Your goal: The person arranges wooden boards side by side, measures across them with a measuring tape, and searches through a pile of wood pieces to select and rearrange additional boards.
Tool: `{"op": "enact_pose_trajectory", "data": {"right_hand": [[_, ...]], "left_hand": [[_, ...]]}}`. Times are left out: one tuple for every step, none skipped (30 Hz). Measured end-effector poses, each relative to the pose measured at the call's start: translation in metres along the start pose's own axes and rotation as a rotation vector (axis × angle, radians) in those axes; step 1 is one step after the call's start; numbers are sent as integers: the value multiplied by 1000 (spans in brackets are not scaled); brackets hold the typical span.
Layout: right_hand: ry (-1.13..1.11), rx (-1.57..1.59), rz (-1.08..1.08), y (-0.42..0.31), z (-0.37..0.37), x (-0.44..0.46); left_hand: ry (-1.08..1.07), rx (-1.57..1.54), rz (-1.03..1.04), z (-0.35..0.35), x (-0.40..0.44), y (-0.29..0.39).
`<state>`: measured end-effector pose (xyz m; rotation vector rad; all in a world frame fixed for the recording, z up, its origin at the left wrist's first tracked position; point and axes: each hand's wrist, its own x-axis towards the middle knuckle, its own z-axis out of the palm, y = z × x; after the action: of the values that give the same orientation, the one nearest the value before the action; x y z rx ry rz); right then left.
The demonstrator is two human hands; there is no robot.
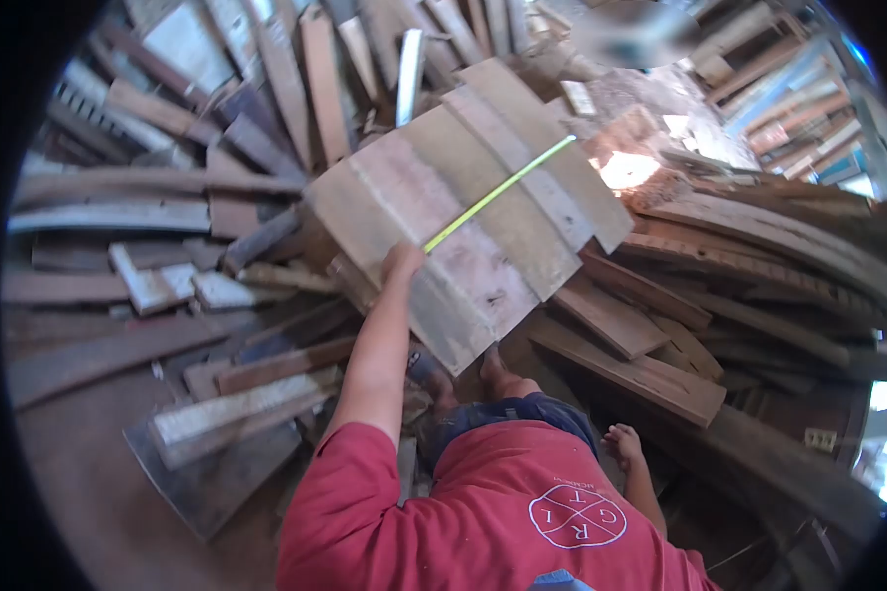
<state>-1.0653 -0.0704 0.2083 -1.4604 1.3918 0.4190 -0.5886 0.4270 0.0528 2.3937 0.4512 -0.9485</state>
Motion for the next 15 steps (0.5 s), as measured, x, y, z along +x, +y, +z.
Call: {"op": "enact_pose_trajectory", "data": {"right_hand": [[-17, -61, 25, 1, 5, -5], [-30, -119, 47, -1, 12, -9], [-36, -158, 55, -5, 20, -10], [-78, -221, 27, -6, 27, -8], [-118, -280, 0, -7, 32, -6], [-138, -319, -56, -8, 35, 1], [-137, -341, -45, -10, 38, 8], [-161, -387, -139, -10, 42, 18], [-186, -427, -234, -16, 49, 21], [-186, -436, -226, -23, 53, 22], [-184, -506, -278, -37, 61, 16], [-183, -577, -329, -51, 71, 7], [-183, -584, -321, -61, 77, 0], [-200, -559, -341, -70, 84, -5], [-217, -533, -361, -73, 87, -5]], "left_hand": [[-22, -36, -28, 0, 3, 1], [-43, -74, -49, -2, 6, 3], [-27, -70, -60, -1, 8, 4], [-15, -63, -65, 1, 13, 2], [-28, -80, -89, 3, 24, -6], [-60, -32, -4, 7, 33, -14], [-92, 17, 84, 13, 40, -23], [-103, 10, 69, 13, 38, -32], [-105, 44, 133, 9, 35, -38], [-109, 80, 201, 7, 31, -42], [-117, 76, 195, 9, 35, -48], [-98, 96, 250, 12, 40, -56], [-79, 116, 305, 16, 43, -64], [-87, 113, 300, 16, 42, -70], [-95, 101, 296, 13, 37, -74]]}}
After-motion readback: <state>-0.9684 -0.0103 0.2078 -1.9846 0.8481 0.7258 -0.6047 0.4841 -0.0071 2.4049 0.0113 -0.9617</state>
